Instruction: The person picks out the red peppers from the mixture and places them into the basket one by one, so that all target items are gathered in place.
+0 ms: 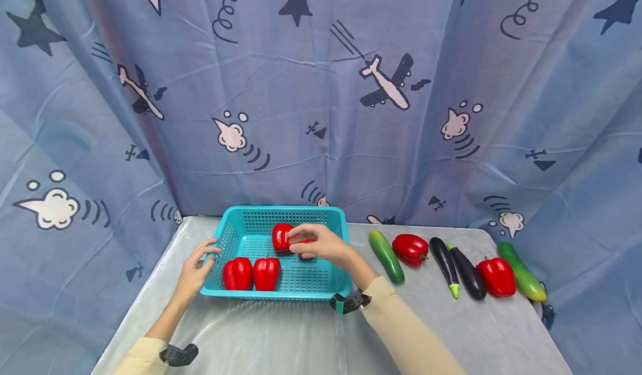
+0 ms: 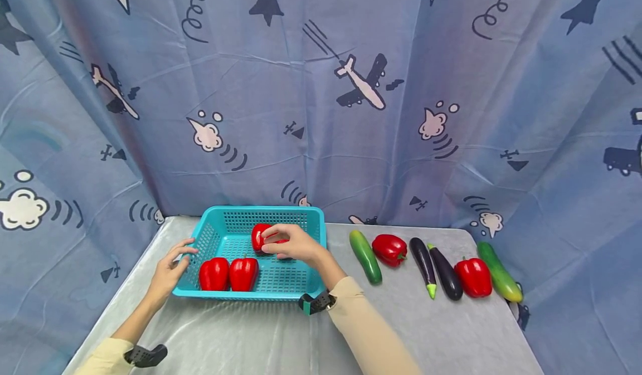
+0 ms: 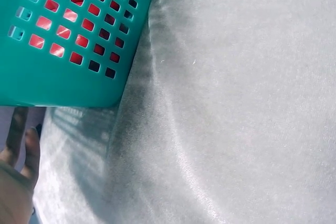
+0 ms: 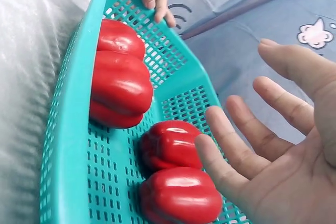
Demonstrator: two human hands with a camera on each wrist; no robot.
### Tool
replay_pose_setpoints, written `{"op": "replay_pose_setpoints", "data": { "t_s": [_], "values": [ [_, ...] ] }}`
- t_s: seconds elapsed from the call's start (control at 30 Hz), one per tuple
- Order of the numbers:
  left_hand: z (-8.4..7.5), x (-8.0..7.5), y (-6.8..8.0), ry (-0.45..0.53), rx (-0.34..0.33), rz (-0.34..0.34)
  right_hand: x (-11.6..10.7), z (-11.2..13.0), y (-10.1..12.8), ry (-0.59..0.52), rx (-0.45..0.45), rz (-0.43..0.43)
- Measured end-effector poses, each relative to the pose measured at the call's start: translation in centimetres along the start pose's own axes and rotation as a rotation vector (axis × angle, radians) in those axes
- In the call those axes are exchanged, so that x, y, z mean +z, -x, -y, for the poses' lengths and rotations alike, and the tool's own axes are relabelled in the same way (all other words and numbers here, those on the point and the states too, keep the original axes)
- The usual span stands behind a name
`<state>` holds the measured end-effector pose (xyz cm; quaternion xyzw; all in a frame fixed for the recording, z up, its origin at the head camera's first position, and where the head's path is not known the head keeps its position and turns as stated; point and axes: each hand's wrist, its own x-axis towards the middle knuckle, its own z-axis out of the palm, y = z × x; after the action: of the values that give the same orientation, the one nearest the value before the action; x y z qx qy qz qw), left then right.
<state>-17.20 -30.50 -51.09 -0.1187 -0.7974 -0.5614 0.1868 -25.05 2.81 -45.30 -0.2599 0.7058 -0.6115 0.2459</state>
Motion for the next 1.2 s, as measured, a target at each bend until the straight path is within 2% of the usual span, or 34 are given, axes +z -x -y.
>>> {"op": "replay_pose_setpoints", "data": {
  "t_s": [0.2, 0.43, 0.6, 0.83, 0.97, 1.2],
  "values": [
    [0.0, 0.0, 0.0, 0.003, -0.011, 0.006, -0.8, 0.0, 2.1, 0.017, -0.050, -0.066],
    [0.5, 0.0, 0.0, 0.002, 0.006, 0.009, -2.6, -0.3, 5.0, -0.030, -0.036, -0.140],
    [0.8, -0.1, 0.0, 0.006, 0.022, 0.008, -4.5, -1.1, 7.0, -0.057, -0.072, -0.203],
    [0.6, 0.1, 0.0, 0.011, 0.019, -0.001, -8.2, -2.4, 9.5, -0.096, -0.074, -0.325],
    [0.6, 0.1, 0.0, 0.006, 0.016, 0.000, -10.4, -3.1, 11.1, -0.061, -0.093, -0.378],
    [0.7, 0.1, 0.0, -0.013, -0.011, -0.011, -13.6, -4.5, 13.5, 0.087, -0.044, -0.516]
  ]
}}
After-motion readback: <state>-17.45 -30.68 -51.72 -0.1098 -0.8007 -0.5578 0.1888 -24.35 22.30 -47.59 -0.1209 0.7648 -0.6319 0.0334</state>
